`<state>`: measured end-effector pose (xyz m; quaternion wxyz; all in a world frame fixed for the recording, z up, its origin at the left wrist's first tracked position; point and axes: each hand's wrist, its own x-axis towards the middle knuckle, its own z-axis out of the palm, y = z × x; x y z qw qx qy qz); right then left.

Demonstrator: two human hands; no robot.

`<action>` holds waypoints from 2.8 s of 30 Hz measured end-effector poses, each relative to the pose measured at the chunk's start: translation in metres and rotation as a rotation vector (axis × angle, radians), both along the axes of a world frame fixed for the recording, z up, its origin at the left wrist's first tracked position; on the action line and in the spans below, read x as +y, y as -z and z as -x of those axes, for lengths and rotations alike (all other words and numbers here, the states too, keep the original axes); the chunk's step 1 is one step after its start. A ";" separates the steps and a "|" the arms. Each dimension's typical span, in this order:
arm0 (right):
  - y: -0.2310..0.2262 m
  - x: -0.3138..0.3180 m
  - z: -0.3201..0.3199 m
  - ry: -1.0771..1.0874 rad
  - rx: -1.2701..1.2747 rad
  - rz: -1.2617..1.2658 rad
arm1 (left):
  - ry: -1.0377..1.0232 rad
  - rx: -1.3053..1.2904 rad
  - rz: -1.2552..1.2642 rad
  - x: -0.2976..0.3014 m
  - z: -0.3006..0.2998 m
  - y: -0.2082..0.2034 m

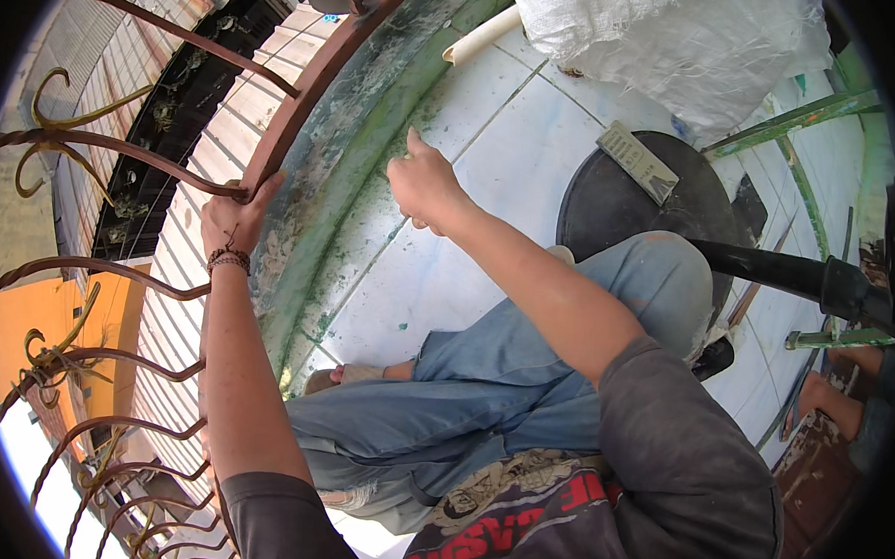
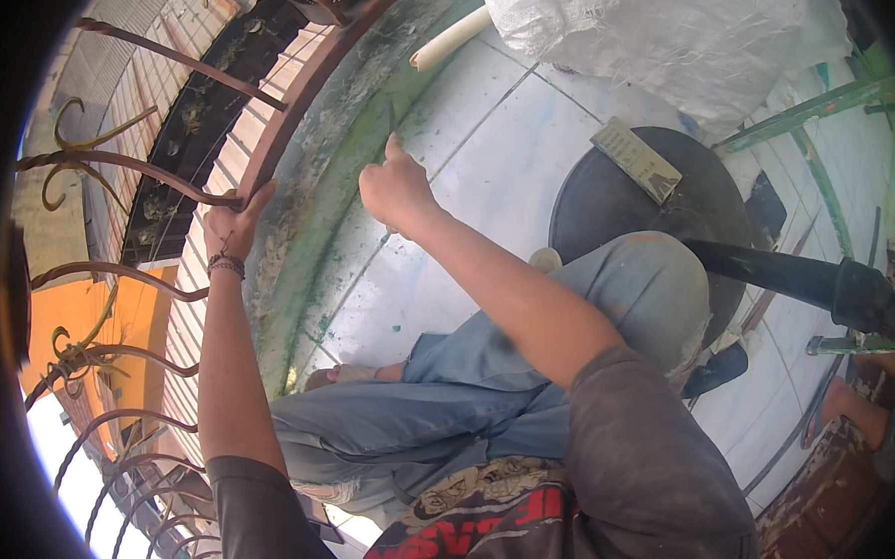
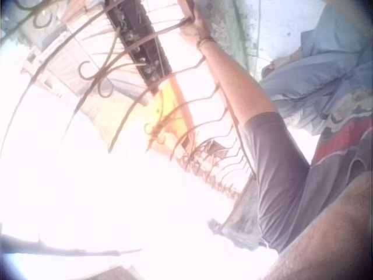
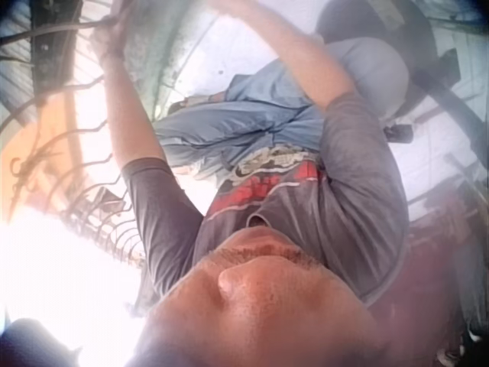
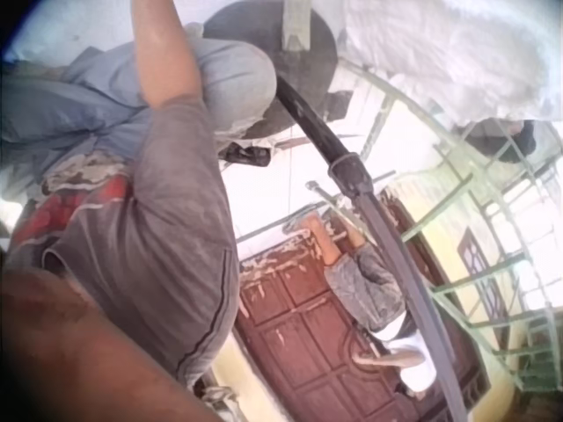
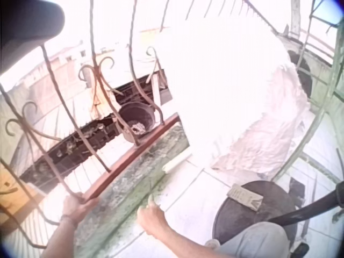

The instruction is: The person scrapes green paint from a curved tiled surface using a small metal scraper. They hold the surface with one hand and scrape with the other, removing flakes of paint.

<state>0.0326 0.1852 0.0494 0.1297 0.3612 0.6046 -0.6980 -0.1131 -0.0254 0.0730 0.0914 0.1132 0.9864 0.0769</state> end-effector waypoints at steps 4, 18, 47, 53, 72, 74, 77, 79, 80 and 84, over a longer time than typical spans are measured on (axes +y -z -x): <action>0.012 -0.002 0.005 0.114 0.042 0.089 | 0.032 0.009 -0.044 -0.001 -0.001 0.001; -0.004 0.003 0.002 0.084 0.022 0.118 | 0.020 -0.007 -0.043 -0.003 0.000 0.002; 0.015 0.015 0.003 0.168 0.053 0.250 | 0.006 -0.008 -0.020 -0.002 -0.001 0.003; 0.019 0.026 0.007 0.164 0.018 0.274 | 0.023 -0.001 -0.027 0.000 0.001 0.002; 0.007 0.012 -0.002 0.160 0.076 0.304 | 0.005 -0.009 -0.029 -0.002 -0.001 0.001; 0.009 0.012 -0.006 0.154 0.075 0.332 | 0.009 -0.009 -0.029 -0.005 0.000 0.001; 0.018 0.016 -0.007 0.161 0.119 0.371 | 0.022 0.003 -0.043 -0.004 0.001 0.002; 0.022 0.015 -0.006 0.180 0.137 0.388 | 0.023 -0.003 -0.044 -0.003 0.001 0.003; 0.023 0.014 -0.005 0.195 0.136 0.391 | 0.021 -0.013 -0.041 -0.002 0.002 0.003; 0.020 0.016 0.001 0.142 0.140 0.364 | 0.029 0.025 -0.079 -0.002 -0.001 0.002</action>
